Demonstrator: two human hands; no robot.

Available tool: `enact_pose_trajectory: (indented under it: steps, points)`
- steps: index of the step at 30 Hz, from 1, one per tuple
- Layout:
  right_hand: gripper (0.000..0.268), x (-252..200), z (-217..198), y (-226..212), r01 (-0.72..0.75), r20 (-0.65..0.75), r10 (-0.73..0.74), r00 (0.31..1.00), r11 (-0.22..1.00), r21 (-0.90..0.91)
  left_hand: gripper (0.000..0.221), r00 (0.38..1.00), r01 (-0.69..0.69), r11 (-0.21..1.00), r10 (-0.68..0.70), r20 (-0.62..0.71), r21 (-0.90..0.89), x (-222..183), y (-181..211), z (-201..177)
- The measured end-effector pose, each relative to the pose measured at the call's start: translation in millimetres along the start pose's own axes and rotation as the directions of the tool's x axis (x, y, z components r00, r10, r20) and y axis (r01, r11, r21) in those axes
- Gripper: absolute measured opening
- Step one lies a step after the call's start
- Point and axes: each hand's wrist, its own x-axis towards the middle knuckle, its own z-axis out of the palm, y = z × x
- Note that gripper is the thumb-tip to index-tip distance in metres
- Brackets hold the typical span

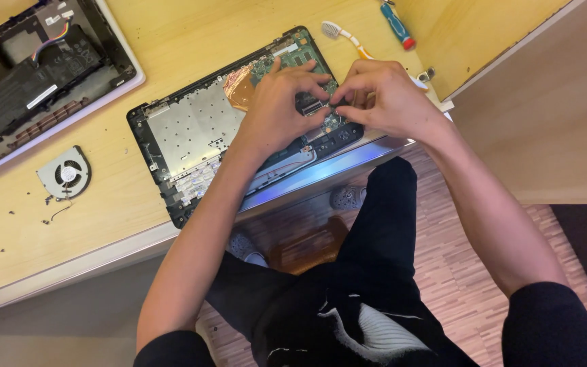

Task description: Installing a motherboard into a laptop chassis and connecting internal ribbon cables.

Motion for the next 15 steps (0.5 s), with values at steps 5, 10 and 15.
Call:
enact_pose_trajectory:
  steps: [5,10,15]
  points:
    - [0.012,3,1,4,0.009,0.015,-0.01,1.0,0.999,0.035,0.01,0.999,0.012,1.0,-0.013,-0.045,-0.015,-3,1,5]
    - [0.012,5,7,15,0.14,0.015,-0.14,0.99,0.989,-0.049,0.012,0.996,0.019,0.999,-0.022,-0.084,-0.029,-4,-5,10]
    - [0.015,6,7,13,0.242,0.063,-0.237,0.969,0.965,-0.098,0.008,1.0,0.016,0.994,-0.017,-0.003,-0.105,-6,-7,0]
